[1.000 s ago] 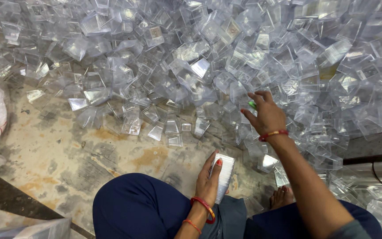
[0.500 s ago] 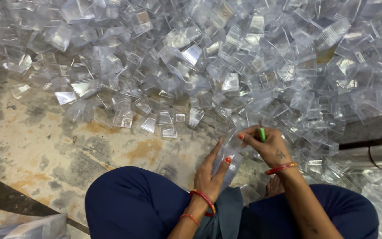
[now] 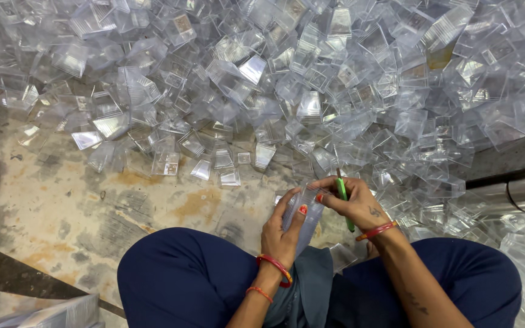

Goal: The person sits on the floor among a large pile of clear plastic cups, picks up cups one at a time, and trims the rim edge of each cup with a small green utility knife held in the right hand. Trimmed cups are stacked in the left hand and finished stacks are set aside on the floor.

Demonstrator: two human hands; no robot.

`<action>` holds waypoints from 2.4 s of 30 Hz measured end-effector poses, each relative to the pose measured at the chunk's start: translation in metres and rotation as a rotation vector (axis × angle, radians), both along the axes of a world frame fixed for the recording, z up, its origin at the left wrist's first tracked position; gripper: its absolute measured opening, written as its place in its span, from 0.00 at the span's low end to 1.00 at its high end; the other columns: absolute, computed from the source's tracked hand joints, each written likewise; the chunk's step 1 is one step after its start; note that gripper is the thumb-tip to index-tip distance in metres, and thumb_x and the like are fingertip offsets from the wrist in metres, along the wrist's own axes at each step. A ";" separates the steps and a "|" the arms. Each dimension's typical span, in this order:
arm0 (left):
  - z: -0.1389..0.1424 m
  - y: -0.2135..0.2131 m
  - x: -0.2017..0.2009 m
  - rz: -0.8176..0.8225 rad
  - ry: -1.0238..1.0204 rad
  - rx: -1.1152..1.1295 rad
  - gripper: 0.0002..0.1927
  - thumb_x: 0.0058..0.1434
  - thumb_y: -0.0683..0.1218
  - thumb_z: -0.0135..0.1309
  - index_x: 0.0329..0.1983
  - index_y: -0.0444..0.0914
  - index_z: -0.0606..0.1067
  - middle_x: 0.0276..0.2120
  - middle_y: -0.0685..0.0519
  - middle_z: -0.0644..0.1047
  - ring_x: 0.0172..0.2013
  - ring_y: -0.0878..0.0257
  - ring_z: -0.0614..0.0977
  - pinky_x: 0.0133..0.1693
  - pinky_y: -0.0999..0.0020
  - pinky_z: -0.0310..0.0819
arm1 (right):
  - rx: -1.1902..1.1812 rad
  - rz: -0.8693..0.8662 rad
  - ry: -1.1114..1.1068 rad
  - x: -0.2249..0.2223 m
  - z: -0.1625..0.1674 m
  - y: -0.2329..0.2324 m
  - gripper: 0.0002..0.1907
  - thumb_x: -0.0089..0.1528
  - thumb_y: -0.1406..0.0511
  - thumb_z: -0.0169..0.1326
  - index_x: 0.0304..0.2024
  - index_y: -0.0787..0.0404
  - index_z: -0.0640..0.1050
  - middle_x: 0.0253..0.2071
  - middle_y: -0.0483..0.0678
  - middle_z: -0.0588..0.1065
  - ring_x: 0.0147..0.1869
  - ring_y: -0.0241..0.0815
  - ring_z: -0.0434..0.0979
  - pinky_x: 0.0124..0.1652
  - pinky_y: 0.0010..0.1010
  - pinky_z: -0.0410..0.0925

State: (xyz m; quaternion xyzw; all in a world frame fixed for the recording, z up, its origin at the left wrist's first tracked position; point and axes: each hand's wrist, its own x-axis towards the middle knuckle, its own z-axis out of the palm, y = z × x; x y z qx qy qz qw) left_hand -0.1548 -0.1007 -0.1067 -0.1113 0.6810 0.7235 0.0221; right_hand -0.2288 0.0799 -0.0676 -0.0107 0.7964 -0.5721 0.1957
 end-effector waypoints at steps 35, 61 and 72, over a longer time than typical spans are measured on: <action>-0.047 0.005 -0.006 -0.102 -0.100 0.638 0.28 0.71 0.53 0.48 0.71 0.38 0.66 0.52 0.48 0.77 0.43 0.64 0.79 0.34 0.69 0.79 | -0.152 0.198 -0.138 -0.006 0.000 0.017 0.22 0.66 0.62 0.52 0.62 0.62 0.78 0.17 0.36 0.61 0.21 0.26 0.54 0.23 0.24 0.52; -0.022 -0.003 -0.006 -0.135 -0.316 0.928 0.22 0.66 0.55 0.53 0.57 0.37 0.72 0.40 0.48 0.80 0.33 0.60 0.85 0.32 0.64 0.83 | -0.019 0.111 0.022 0.001 0.005 0.011 0.14 0.65 0.60 0.56 0.41 0.64 0.85 0.28 0.43 0.81 0.23 0.27 0.59 0.24 0.23 0.57; -0.024 -0.004 -0.010 -0.092 -0.339 0.935 0.24 0.67 0.53 0.52 0.62 0.37 0.74 0.44 0.50 0.81 0.38 0.61 0.84 0.35 0.65 0.82 | -0.006 -0.153 0.196 -0.014 -0.001 0.026 0.11 0.66 0.63 0.54 0.42 0.64 0.82 0.34 0.45 0.85 0.23 0.26 0.63 0.24 0.22 0.60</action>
